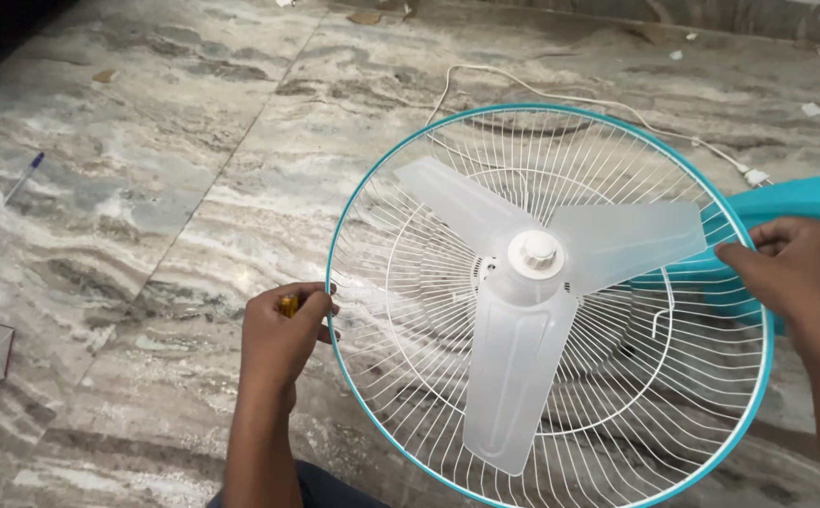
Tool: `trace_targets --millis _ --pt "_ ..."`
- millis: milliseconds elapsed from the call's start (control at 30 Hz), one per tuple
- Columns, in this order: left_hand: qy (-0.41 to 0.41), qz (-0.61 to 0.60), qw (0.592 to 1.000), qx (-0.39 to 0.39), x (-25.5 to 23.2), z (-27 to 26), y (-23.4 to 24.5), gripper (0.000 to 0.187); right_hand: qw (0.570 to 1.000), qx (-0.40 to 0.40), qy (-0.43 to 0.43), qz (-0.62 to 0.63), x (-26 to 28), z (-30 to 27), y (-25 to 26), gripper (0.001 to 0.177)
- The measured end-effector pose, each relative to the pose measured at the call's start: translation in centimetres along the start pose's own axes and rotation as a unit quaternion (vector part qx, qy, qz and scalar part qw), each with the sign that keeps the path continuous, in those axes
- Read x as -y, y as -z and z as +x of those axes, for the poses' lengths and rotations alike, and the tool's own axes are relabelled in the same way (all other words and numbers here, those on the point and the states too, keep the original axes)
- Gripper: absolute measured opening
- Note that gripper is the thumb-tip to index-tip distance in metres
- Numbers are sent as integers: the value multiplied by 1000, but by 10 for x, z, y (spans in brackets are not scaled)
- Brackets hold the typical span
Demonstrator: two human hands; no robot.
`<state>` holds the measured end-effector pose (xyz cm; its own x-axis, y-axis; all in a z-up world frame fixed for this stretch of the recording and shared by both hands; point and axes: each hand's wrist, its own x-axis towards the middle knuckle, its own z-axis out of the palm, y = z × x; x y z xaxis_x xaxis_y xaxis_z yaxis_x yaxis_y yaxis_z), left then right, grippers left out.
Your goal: The person assembles a small LG table fan by attaching the front wire cage to the fan body using a screwdriver. They tighten the screws on the cage clips and then place the rear wire cage over the blades to complete the assembly.
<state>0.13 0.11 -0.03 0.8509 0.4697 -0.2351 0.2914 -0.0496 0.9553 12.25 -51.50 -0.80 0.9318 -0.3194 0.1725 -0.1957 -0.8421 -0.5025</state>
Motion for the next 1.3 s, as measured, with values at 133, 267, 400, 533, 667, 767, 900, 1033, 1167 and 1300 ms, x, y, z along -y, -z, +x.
trace_targets --millis 133,267,400,533,667,767,900,1033,1167,1300 --pt "-18 9 1000 0 3 0 2 23 999 23 11 46 -5 3 3 27" --pt "-44 34 998 -3 6 -3 3 23 994 -26 97 -48 3 -18 17 30" --pt "-55 49 997 -4 5 -12 1 23 982 -67 176 -27 39 -52 39 21" --pt "-85 36 996 -1 6 -17 0 24 975 -18 219 22 85 -95 53 16" --pt "-93 54 994 -15 7 -21 -2 24 964 132 229 25 104 -123 62 12" --pt "-112 123 986 0 5 -24 0 32 946 251 204 -32 104 -133 66 14" --pt "-82 120 989 39 -1 -28 4 40 853 455 251 -37 91 -161 55 22" --pt "-37 172 984 26 -9 -23 0 38 777 495 374 107 68 -213 35 29" --pt "-29 186 982 20 -10 -20 -1 37 806 409 426 24 35 -255 11 22" --pt "-57 209 976 31 -6 -18 -1 41 844 386 360 -97 5 -295 4 20"
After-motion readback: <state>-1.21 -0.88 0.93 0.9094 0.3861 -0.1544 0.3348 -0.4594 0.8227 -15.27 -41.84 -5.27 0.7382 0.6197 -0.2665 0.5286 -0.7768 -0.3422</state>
